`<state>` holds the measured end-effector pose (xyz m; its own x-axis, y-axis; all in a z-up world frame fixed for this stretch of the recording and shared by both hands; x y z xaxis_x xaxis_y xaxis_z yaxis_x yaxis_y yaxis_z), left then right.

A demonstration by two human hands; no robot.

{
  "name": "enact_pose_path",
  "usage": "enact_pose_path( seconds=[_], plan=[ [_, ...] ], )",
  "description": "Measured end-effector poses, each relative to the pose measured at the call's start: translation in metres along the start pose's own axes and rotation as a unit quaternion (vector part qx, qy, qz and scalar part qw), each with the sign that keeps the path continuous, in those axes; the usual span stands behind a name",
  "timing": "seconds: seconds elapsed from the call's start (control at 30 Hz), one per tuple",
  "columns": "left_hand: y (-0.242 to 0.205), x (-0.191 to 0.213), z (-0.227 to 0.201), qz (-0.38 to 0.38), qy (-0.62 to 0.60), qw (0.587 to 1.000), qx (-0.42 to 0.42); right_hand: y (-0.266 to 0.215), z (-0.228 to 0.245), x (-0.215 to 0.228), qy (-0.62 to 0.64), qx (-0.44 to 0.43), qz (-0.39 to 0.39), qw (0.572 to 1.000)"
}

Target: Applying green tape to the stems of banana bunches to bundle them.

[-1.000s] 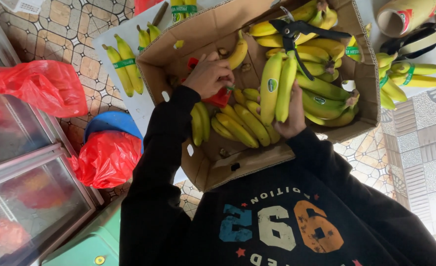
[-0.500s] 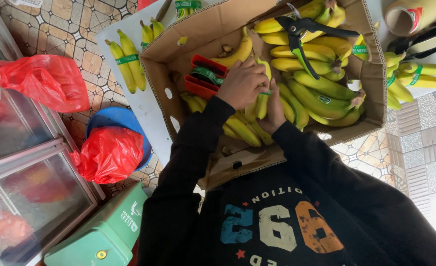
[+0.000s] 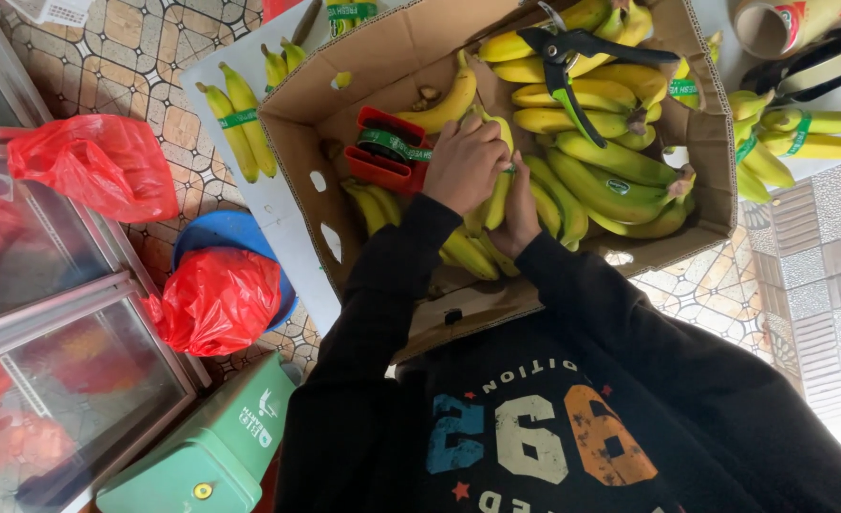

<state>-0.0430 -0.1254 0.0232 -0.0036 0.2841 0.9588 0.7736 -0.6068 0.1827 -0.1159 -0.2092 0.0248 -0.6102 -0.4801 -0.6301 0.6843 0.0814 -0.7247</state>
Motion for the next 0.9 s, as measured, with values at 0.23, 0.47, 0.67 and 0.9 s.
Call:
enact_pose_path(
  seconds=[0.23, 0.47, 0.67, 0.9],
  plan=[
    [0.0, 0.008, -0.008, 0.027, 0.028, 0.999, 0.024, 0.004, -0.001, 0.003, 0.014, -0.009, 0.002, 1.0],
    [0.005, 0.009, -0.019, 0.021, 0.045, 0.997, 0.062, 0.004, -0.003, 0.0, 0.003, -0.006, 0.003, 1.0],
    [0.022, 0.039, -0.024, 0.03, 0.229, 0.972, 0.038, -0.007, 0.002, -0.013, 0.094, -0.028, -0.014, 0.995],
    [0.025, 0.051, -0.042, -0.004, 0.317, 0.936, 0.154, 0.0, -0.003, 0.0, 0.111, 0.012, 0.013, 0.994]
  ],
)
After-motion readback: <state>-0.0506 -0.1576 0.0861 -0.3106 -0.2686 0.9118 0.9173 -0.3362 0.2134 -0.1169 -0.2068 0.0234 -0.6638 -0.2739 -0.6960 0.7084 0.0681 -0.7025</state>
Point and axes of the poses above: each hand's wrist, its own y-axis towards the middle knuckle, its own x-axis out of the back of the hand, z = x × y, the point moved 3 cm from there along y, towards the middle knuckle, and after that the axes turned 15 degrees about y, right-handed, at the moved point
